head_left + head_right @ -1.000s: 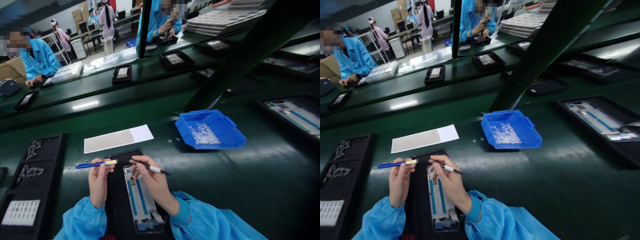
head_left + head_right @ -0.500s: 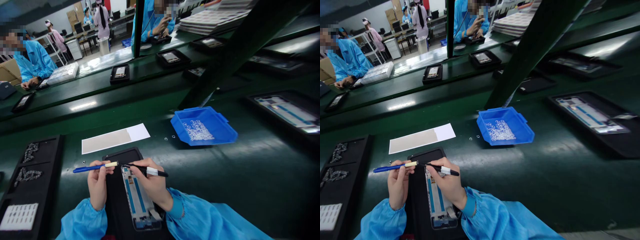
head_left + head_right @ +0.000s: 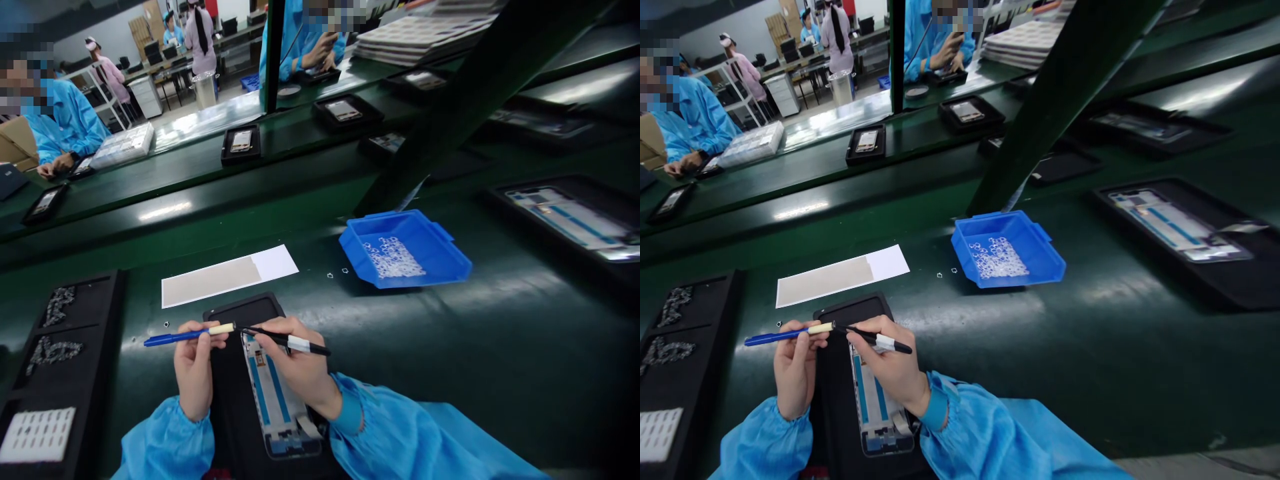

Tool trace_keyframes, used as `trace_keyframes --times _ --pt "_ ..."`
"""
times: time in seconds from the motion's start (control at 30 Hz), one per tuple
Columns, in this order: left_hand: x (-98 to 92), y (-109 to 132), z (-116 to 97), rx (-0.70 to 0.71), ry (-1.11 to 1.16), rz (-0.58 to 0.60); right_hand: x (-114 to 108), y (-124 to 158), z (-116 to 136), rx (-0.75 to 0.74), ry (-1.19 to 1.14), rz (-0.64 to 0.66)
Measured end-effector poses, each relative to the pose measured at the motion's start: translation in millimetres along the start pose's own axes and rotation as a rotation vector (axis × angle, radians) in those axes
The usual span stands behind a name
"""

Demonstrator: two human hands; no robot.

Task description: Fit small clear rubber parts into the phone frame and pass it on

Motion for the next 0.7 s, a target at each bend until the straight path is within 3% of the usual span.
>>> trace_keyframes --times 0.7 --pt "-3.4 1.2 1.1 0.011 -0.06 0.003 -2.5 -3.2 7.0 -0.089 -0.005 -0.05"
Point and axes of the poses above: each hand's wrist, its own y-axis away from the middle knuckle, its own x-axis out of the palm, z = x × y, the point moved 5 cm from there along -y, towards the middle knuckle, and after that the axes turned 8 degrees about y, right-handed, at the moved point
